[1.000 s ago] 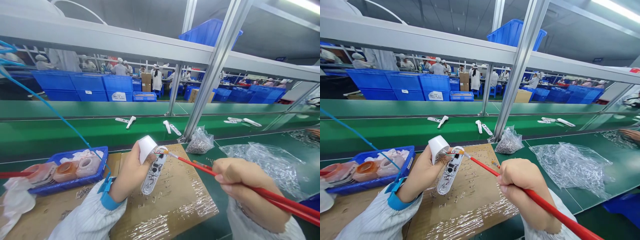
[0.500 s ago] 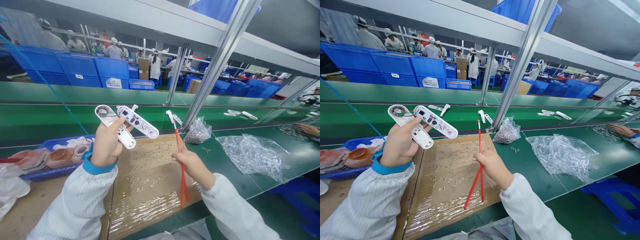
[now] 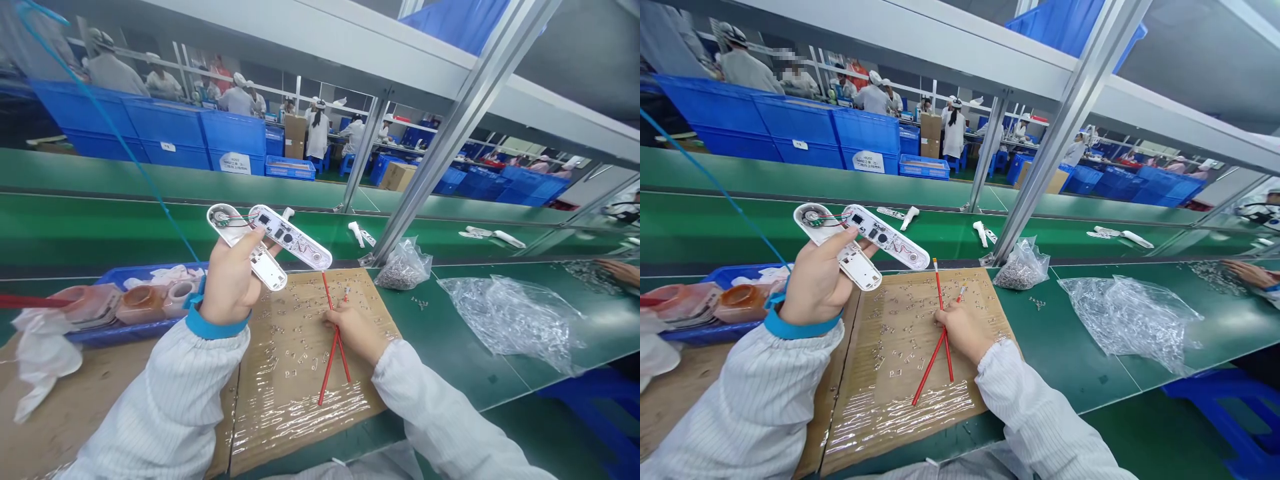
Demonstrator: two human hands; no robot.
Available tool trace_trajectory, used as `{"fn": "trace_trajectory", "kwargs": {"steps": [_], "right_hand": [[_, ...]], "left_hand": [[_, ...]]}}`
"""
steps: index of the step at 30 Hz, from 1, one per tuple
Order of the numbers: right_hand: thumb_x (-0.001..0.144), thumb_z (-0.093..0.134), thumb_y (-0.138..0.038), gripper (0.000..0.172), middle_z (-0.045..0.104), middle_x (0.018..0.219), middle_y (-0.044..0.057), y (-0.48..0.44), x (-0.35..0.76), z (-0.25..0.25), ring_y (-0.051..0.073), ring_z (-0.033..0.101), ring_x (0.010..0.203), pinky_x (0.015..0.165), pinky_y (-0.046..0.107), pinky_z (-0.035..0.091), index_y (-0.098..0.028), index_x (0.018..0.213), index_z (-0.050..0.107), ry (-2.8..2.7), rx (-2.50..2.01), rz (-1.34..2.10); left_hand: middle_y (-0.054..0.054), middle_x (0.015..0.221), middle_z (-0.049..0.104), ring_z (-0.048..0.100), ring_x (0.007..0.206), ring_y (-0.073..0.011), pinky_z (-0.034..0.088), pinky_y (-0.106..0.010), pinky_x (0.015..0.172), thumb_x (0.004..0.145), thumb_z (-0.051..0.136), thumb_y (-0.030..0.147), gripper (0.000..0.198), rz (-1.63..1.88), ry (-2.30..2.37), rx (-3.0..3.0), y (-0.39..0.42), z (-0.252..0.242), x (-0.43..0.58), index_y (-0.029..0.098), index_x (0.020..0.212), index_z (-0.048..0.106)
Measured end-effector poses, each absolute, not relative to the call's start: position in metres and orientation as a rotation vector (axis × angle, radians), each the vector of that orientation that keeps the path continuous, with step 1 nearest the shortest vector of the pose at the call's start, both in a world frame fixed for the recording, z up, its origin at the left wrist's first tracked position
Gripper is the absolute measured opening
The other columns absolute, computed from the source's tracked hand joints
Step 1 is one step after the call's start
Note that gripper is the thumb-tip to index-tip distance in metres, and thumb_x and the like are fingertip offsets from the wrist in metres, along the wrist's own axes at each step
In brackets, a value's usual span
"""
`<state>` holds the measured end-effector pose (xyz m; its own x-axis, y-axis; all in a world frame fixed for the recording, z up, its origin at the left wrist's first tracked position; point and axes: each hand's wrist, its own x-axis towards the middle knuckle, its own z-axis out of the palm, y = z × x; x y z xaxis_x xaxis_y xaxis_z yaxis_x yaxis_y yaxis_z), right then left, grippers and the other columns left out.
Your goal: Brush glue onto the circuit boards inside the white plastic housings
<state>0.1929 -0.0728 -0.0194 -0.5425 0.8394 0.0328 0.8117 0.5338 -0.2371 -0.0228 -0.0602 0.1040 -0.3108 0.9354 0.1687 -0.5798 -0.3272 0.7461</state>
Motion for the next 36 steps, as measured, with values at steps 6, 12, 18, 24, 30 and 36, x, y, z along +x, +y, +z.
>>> {"fn": "trace_trajectory", "kwargs": {"steps": [6,12,18,24,30,36], "right_hand": [[0.085,0.052,-0.007,0.018,0.063,0.077,0.004,-0.075,0.187,-0.016,0.014,0.054,0.076,0.070,0.023,0.039,-0.017,0.086,0.068,-2.599,-1.388,0.332],[0.082,0.051,-0.003,0.020,0.059,0.069,0.002,-0.076,0.185,-0.013,0.014,0.051,0.069,0.065,0.023,0.038,-0.017,0.079,0.064,-2.571,-1.346,0.324],[0.083,0.041,-0.004,0.021,0.056,0.075,0.003,-0.084,0.206,0.000,0.014,0.048,0.071,0.065,0.025,0.039,-0.018,0.078,0.056,-2.399,-1.300,0.253],[0.088,0.037,-0.009,0.016,0.057,0.086,0.005,-0.092,0.232,0.029,0.016,0.053,0.082,0.073,0.031,0.046,-0.019,0.081,0.048,-2.122,-1.154,0.225],[0.090,0.048,-0.021,0.012,0.056,0.081,0.002,-0.092,0.222,0.050,0.015,0.060,0.081,0.073,0.031,0.051,-0.021,0.080,0.042,-1.852,-1.024,0.265],[0.085,0.058,-0.023,0.019,0.062,0.077,0.000,-0.095,0.188,0.080,0.013,0.059,0.071,0.066,0.029,0.050,-0.021,0.075,0.043,-1.611,-1.064,0.264]], "left_hand": [[-0.005,0.100,0.070,0.067,0.098,-0.0226,0.052,-0.046,0.095,0.073,0.069,0.014,0.016,1.799,0.713,0.731,-0.058,0.099,-0.022,0.017,0.087,0.062],[-0.005,0.099,0.070,0.066,0.100,-0.0233,0.050,-0.049,0.097,0.073,0.069,0.014,0.016,1.782,0.710,0.724,-0.058,0.098,-0.019,0.016,0.087,0.062],[-0.005,0.095,0.070,0.066,0.101,-0.0239,0.053,-0.047,0.095,0.074,0.069,0.012,0.014,1.780,0.698,0.688,-0.057,0.097,-0.018,0.016,0.086,0.063],[-0.008,0.106,0.069,0.065,0.105,-0.0249,0.052,-0.046,0.096,0.077,0.068,0.011,0.015,1.790,0.689,0.648,-0.056,0.097,-0.017,0.014,0.091,0.063],[-0.009,0.110,0.068,0.064,0.108,-0.0258,0.052,-0.047,0.096,0.075,0.069,0.012,0.018,1.793,0.659,0.646,-0.055,0.090,-0.009,0.015,0.092,0.062],[-0.006,0.127,0.061,0.059,0.117,-0.0230,0.053,-0.043,0.094,0.077,0.065,0.013,0.026,1.941,0.625,0.585,-0.046,0.089,0.027,0.022,0.099,0.054]]}}
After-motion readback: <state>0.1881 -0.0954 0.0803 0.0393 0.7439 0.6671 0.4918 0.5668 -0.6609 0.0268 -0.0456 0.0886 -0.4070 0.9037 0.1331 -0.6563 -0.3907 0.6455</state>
